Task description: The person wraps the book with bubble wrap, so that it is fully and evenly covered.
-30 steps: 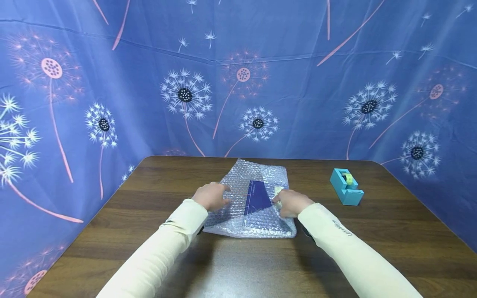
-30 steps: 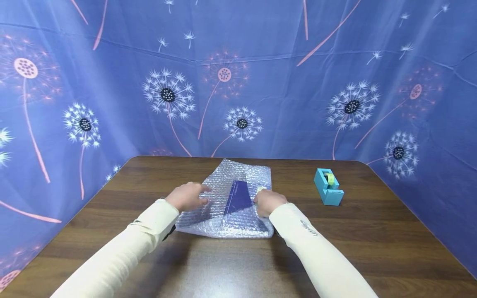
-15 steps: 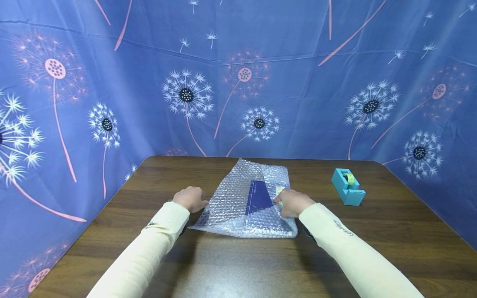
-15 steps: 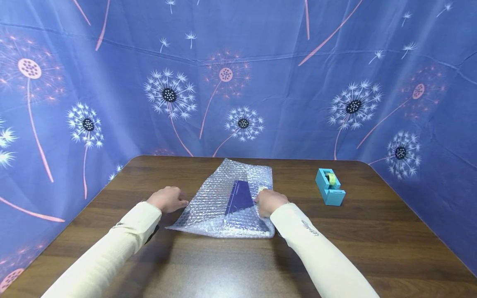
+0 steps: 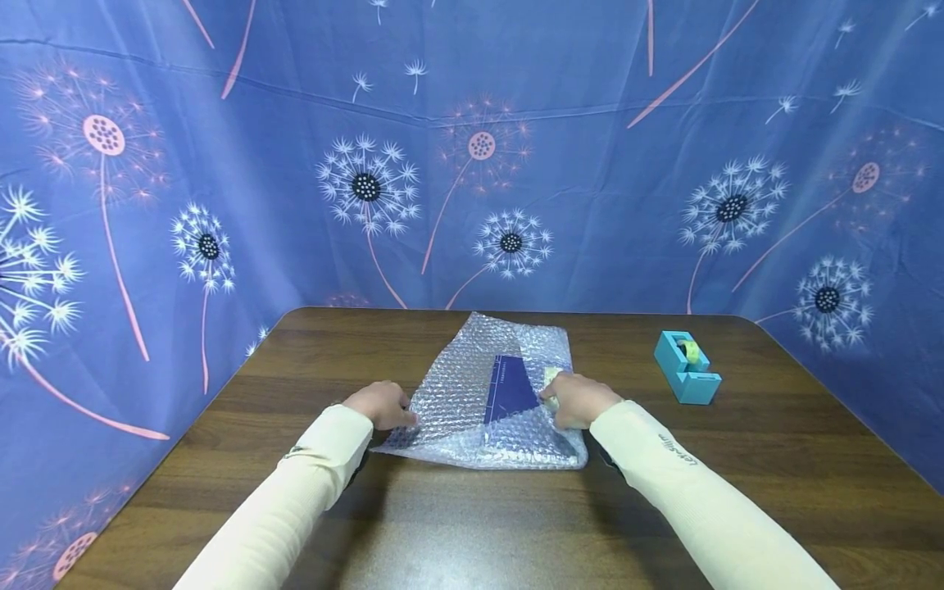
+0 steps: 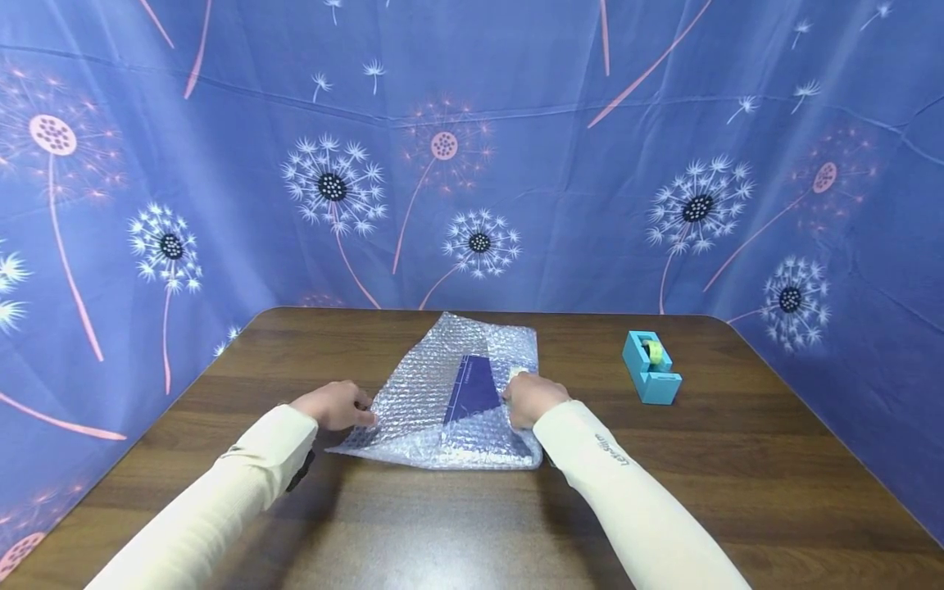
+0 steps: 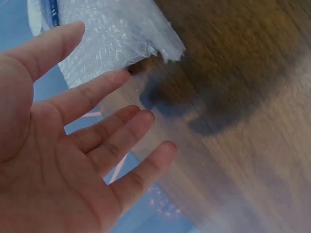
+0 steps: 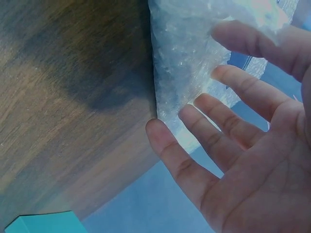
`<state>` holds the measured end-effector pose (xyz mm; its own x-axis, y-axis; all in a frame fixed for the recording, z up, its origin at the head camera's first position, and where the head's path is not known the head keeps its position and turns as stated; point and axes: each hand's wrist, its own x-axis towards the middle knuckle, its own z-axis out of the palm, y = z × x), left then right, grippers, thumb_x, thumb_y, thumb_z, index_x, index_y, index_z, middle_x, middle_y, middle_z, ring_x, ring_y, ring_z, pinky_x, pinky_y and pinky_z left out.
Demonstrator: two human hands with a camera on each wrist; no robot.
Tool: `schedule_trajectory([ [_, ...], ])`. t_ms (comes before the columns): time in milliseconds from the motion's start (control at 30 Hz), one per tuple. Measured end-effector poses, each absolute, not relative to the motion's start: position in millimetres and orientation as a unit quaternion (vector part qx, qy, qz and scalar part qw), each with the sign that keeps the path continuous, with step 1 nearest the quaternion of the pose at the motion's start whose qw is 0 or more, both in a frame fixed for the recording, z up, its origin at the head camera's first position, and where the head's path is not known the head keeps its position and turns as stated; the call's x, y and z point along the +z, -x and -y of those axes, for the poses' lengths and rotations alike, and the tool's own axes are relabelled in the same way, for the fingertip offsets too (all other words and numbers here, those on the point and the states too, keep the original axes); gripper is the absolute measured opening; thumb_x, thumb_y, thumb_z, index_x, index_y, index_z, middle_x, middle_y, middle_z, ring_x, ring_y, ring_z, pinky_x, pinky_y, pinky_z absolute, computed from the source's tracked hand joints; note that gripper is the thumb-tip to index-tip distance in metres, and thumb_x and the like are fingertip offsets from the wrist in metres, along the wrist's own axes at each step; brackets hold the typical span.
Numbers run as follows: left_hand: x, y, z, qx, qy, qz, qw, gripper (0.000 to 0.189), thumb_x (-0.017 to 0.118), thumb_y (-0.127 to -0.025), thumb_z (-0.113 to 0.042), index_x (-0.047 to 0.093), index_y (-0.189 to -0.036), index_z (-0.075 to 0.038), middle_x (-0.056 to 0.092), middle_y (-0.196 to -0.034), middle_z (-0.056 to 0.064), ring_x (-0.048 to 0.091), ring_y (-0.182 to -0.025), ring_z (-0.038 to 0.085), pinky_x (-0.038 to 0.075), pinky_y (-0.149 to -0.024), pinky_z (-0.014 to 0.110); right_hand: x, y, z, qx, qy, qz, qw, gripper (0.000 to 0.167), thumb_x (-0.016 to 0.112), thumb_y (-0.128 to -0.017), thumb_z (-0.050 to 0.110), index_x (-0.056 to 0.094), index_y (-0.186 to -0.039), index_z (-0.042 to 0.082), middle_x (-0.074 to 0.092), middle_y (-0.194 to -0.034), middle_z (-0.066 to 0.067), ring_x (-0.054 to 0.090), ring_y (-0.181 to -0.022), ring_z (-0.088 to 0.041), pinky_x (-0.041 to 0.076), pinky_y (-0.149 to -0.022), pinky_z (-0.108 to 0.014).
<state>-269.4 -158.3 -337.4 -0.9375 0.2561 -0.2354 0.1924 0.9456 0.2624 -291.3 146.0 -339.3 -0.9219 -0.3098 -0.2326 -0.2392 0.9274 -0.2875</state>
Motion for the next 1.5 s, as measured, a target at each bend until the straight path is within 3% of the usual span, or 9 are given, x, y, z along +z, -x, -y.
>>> schedule_trajectory([
  [167, -334.9, 268.5, 161.6, 0.164, -0.101, -0.972, 0.135, 0.015, 0.073, -0.094, -0.021, 0.070, -0.094, -0.005, 0.069, -0.102, 0.007, 0.063, -0.095, 0.024, 0.053, -0.081, 0.038, -340.0, 292.1, -147.2, -0.129, 0.147, -0.972, 0.133, 0.055, 0.069, -0.076, -0.010, 0.068, -0.130, 0.001, 0.054, -0.144, -0.025, 0.054, -0.081, -0.023, 0.035, -0.046, -0.026],
  [267, -333.3, 266.6, 163.9, 0.164, -0.096, -0.972, 0.140, 0.020, 0.075, -0.093, -0.021, 0.064, -0.081, -0.008, 0.063, -0.084, 0.003, 0.056, -0.079, 0.018, 0.046, -0.069, 0.032, -341.0, 292.5, -147.7, -0.131, 0.150, -0.971, 0.131, 0.055, 0.070, -0.076, -0.010, 0.068, -0.129, 0.001, 0.054, -0.144, -0.024, 0.056, -0.091, -0.026, 0.037, -0.048, -0.028],
  [400, -330.2, 264.8, 168.1, 0.177, -0.096, -0.967, 0.154, 0.022, 0.075, -0.092, -0.018, 0.063, -0.077, -0.009, 0.062, -0.076, 0.002, 0.060, -0.069, 0.016, 0.047, -0.064, 0.029, -342.0, 292.9, -148.2, -0.131, 0.151, -0.971, 0.133, 0.053, 0.073, -0.077, -0.008, 0.068, -0.129, 0.001, 0.054, -0.143, -0.024, 0.056, -0.093, -0.026, 0.041, -0.051, -0.029],
  [567, -325.2, 267.9, 174.1, 0.248, -0.120, -0.943, 0.188, 0.013, 0.069, -0.094, -0.009, 0.066, -0.083, -0.005, 0.065, -0.080, 0.003, 0.066, -0.076, 0.020, 0.055, -0.075, 0.037, -341.4, 292.6, -147.8, -0.131, 0.147, -0.971, 0.136, 0.053, 0.075, -0.077, -0.006, 0.068, -0.129, 0.000, 0.055, -0.142, -0.025, 0.057, -0.089, -0.025, 0.047, -0.055, -0.030],
  [767, -316.5, 274.5, 177.4, 0.323, -0.177, -0.901, 0.228, 0.013, 0.062, -0.099, -0.009, 0.068, -0.090, -0.002, 0.062, -0.078, 0.000, 0.059, -0.075, 0.013, 0.053, -0.073, 0.030, -341.3, 292.3, -148.3, -0.139, 0.150, -0.969, 0.137, 0.053, 0.075, -0.077, -0.007, 0.068, -0.129, 0.000, 0.054, -0.143, -0.026, 0.057, -0.089, -0.025, 0.046, -0.055, -0.030],
  [1000, -310.3, 279.2, 166.4, 0.419, -0.182, -0.852, 0.256, 0.016, 0.060, -0.100, -0.013, 0.070, -0.102, 0.000, 0.070, -0.100, 0.004, 0.063, -0.088, 0.013, 0.057, -0.088, 0.037, -341.5, 292.4, -150.0, -0.148, 0.150, -0.968, 0.138, 0.054, 0.074, -0.076, -0.007, 0.068, -0.130, 0.000, 0.051, -0.145, -0.026, 0.056, -0.082, -0.022, 0.044, -0.050, -0.027],
  [1067, -309.4, 279.2, 159.3, 0.439, -0.184, -0.842, 0.255, 0.016, 0.061, -0.099, -0.013, 0.071, -0.103, -0.001, 0.070, -0.101, 0.003, 0.063, -0.089, 0.013, 0.056, -0.088, 0.035, -341.1, 292.8, -150.2, -0.144, 0.151, -0.968, 0.138, 0.054, 0.074, -0.076, -0.006, 0.068, -0.130, 0.000, 0.051, -0.145, -0.026, 0.057, -0.085, -0.023, 0.046, -0.053, -0.028],
  [1300, -309.1, 278.8, 123.2, 0.483, -0.235, -0.806, 0.246, 0.011, 0.064, -0.097, -0.009, 0.069, -0.091, -0.003, 0.050, -0.073, -0.002, 0.043, -0.069, 0.013, 0.040, -0.065, 0.025, -338.2, 291.7, -150.7, -0.132, 0.152, -0.970, 0.137, 0.053, 0.077, -0.077, -0.003, 0.069, -0.129, 0.002, 0.055, -0.141, -0.024, 0.058, -0.100, -0.027, 0.054, -0.069, -0.035],
  [1500, -313.8, 280.5, 92.8, 0.415, -0.316, -0.830, 0.198, 0.016, 0.062, -0.099, -0.013, 0.071, -0.095, -0.001, 0.069, -0.100, -0.001, 0.057, -0.091, 0.006, 0.049, -0.088, 0.029, -337.9, 294.1, -154.7, -0.146, 0.169, -0.965, 0.140, 0.052, 0.078, -0.079, 0.000, 0.069, -0.129, 0.002, 0.056, -0.140, -0.024, 0.058, -0.118, -0.038, 0.056, -0.088, -0.048],
])
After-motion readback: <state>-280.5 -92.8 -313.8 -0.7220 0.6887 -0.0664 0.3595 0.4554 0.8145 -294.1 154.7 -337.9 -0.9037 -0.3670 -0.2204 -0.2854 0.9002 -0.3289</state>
